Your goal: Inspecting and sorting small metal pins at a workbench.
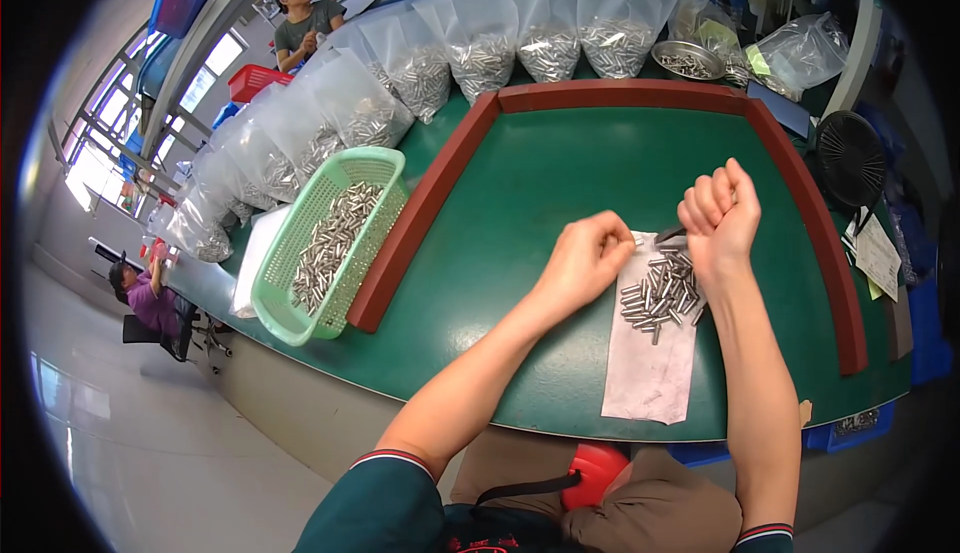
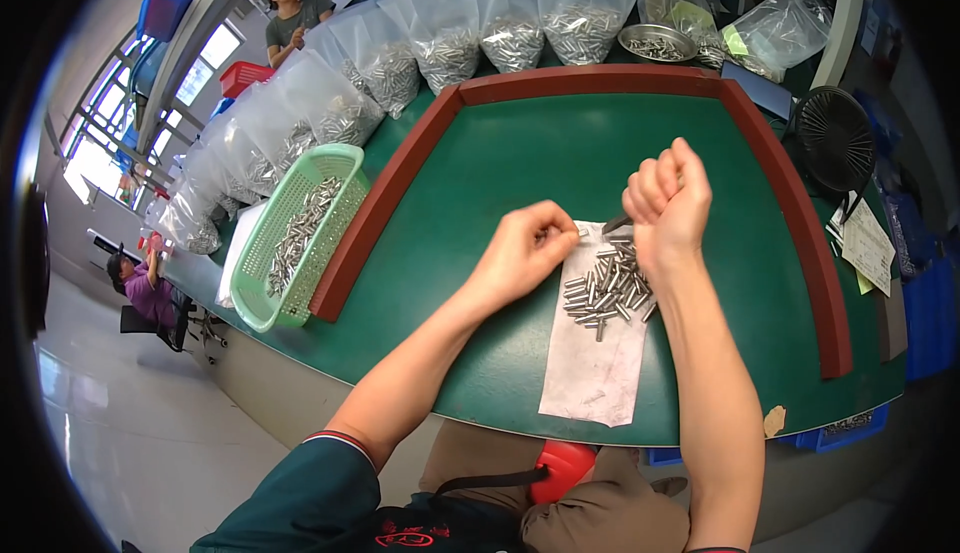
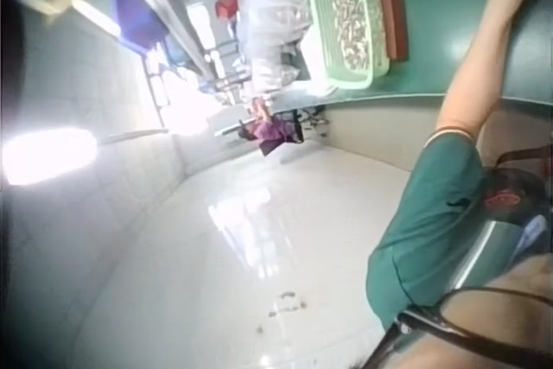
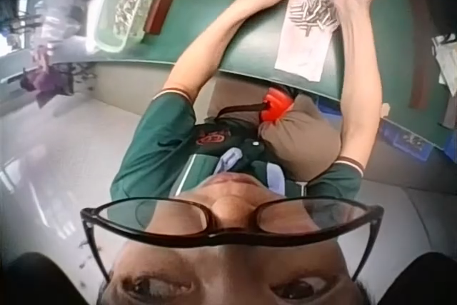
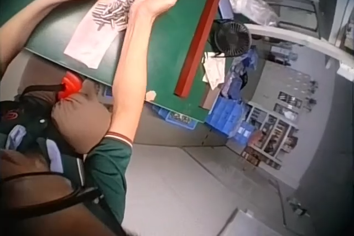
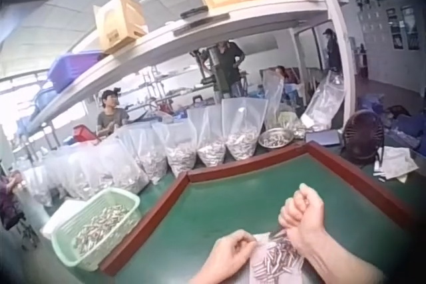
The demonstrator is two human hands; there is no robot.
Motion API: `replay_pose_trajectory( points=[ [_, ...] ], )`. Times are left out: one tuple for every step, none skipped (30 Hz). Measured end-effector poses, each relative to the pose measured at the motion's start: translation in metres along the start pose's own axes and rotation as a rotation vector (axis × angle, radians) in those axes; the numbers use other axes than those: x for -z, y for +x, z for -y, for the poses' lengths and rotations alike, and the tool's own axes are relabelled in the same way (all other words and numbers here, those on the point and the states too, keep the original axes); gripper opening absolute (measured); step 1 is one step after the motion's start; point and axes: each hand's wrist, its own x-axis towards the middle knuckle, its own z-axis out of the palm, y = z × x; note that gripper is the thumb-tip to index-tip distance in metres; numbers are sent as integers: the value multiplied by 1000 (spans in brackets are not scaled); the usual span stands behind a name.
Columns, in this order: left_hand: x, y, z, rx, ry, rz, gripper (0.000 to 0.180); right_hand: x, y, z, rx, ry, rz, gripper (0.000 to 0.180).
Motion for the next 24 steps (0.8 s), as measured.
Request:
replay_pose_trajectory(
  points=[
    [-1,3,4,-16,-328,-10,14,13,7,8,-36,81,-5,42],
    [9,4,-10,281,-611,25,11,24,11,13,-69,159,-20,42],
    [17,9,3,280,-1090,140,9,33,16,15,-112,263,-61,41],
    [20,10,5,335,-1357,152,7,47,23,16,-127,328,-58,41],
    [24,10,11,371,-1474,136,5,51,26,15,-138,372,-66,40],
    [26,9,16,394,-1483,91,6,55,28,14,-154,410,-53,39],
    [28,8,16,393,-1482,94,9,57,31,13,-162,414,-59,39],
    [29,9,12,374,-1443,110,10,59,32,14,-164,423,-48,38],
    [26,9,7,392,-1375,87,11,61,31,15,-149,406,-66,38],
    [26,7,0,406,-1301,59,13,62,30,17,-142,400,-76,38],
    [25,6,-7,452,-1221,57,17,63,30,18,-132,383,-95,38],
    [25,6,-4,457,-1225,66,17,64,29,19,-124,367,-113,38],
    [29,5,-2,442,-1069,126,18,63,29,18,-120,351,-121,38],
    [30,4,-1,424,-913,185,19,62,28,18,-119,351,-124,38],
    [29,3,-2,361,-662,204,21,61,28,17,-121,350,-122,38],
    [24,1,-6,301,-495,177,20,61,28,17,-121,347,-121,38],
    [20,-1,-12,239,-328,151,20,62,27,18,-118,345,-126,38],
    [17,-2,-18,252,-300,140,18,63,26,18,-122,344,-128,38],
    [16,-2,-15,252,-296,140,18,61,26,17,-129,350,-124,38],
    [14,-2,-9,154,-179,82,16,58,26,15,-129,354,-123,38],
    [12,-2,-7,55,-62,24,14,56,26,14,-143,362,-115,38],
    [8,-1,-8,38,-34,1,12,56,26,14,-155,366,-110,39],
    [4,-1,-10,-16,18,-17,12,56,26,13,-153,361,-110,39],
    [-1,0,-11,-70,69,-36,12,56,25,14,-150,362,-111,39]
  ],
)
